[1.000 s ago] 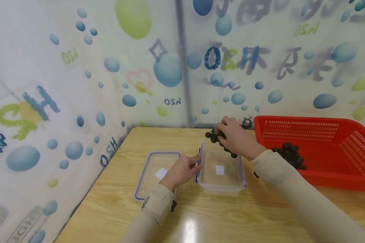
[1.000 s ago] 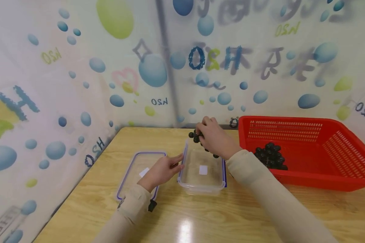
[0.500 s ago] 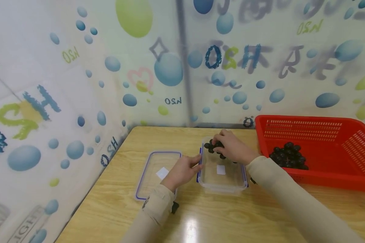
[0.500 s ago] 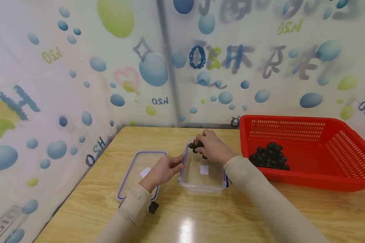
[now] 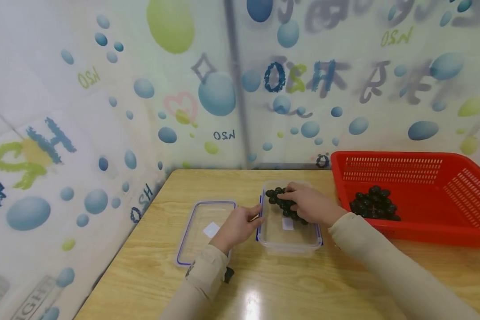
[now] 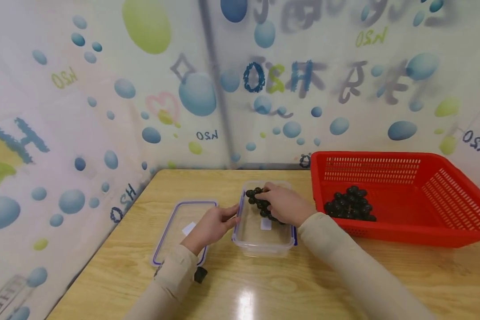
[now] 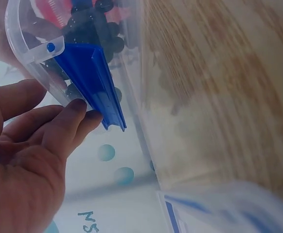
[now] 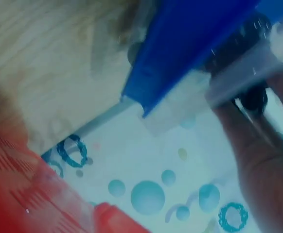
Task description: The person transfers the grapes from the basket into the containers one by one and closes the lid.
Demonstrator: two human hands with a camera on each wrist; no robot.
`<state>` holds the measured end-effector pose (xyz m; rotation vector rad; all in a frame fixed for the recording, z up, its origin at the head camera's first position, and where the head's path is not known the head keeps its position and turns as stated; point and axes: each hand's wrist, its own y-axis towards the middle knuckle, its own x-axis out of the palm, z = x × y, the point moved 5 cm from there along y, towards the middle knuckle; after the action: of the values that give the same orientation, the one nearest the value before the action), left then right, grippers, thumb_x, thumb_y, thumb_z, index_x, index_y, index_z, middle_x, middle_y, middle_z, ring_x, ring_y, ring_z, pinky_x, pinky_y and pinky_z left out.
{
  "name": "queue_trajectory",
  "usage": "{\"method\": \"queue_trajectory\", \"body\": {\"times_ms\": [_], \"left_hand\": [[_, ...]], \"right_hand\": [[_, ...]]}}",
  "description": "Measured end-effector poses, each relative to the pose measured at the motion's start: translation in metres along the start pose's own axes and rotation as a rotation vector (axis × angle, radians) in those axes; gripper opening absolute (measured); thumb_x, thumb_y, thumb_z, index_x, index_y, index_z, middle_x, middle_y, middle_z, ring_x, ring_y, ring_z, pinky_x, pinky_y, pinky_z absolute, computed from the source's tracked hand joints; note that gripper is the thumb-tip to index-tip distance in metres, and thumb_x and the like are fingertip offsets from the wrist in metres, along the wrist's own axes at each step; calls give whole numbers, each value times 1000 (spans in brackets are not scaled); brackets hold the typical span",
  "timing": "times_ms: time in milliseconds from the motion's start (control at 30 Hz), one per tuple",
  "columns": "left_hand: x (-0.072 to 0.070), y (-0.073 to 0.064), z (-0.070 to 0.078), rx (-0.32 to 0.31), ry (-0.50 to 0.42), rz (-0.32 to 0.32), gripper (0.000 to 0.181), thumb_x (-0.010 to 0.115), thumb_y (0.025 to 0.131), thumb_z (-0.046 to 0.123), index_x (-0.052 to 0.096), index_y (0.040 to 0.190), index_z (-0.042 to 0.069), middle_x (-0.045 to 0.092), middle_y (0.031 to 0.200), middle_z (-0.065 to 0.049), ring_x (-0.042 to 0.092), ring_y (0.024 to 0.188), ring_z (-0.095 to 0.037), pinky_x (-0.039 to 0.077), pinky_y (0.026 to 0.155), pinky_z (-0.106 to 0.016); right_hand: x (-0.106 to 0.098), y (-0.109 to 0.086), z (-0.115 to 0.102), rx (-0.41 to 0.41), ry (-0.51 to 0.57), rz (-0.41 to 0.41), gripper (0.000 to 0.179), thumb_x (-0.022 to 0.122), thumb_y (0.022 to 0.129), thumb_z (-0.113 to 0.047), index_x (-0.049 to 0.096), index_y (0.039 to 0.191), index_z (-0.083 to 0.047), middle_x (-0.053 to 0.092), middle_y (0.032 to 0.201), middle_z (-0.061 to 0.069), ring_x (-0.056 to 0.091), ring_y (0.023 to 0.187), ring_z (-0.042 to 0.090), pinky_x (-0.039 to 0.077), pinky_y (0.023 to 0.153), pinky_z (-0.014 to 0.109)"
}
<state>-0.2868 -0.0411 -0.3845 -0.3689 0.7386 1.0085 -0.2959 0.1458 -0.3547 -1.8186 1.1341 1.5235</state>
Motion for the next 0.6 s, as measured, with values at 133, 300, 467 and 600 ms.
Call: {"method": "queue_trajectory", "body": {"times_ms": [133,300,467,600], "left_hand": [[0,-1,0,2,-22,-11,44,59,100,12,48,139,-4,43,146,-15,47,128,-28,45,97,-35],[-1,0,-1,2,-13,-19,43,60,100,12,48,139,-3,43,145,-15,49,127,-28,45,96,-35],[-2,0,1,14,3,-25,44,59,100,13,47,140,-3,44,144,-15,51,125,-27,47,94,-35],[-2,0,0,0,-4,-29,46,60,100,16,46,141,-1,44,144,-15,54,121,-24,50,91,-31]], "right_hand": [[2,3,5,70,20,44,53,68,90,0,50,140,-1,47,131,17,60,98,29,54,83,40],[7,6,10,94,2,103,49,71,92,-10,54,136,0,50,139,17,55,118,37,45,98,49],[23,7,-4,-4,2,2,63,72,91,-9,45,148,-8,42,149,16,66,91,29,56,78,37],[32,6,-12,1,28,-29,82,73,88,-2,26,155,-3,54,134,23,66,80,24,56,73,37]]}}
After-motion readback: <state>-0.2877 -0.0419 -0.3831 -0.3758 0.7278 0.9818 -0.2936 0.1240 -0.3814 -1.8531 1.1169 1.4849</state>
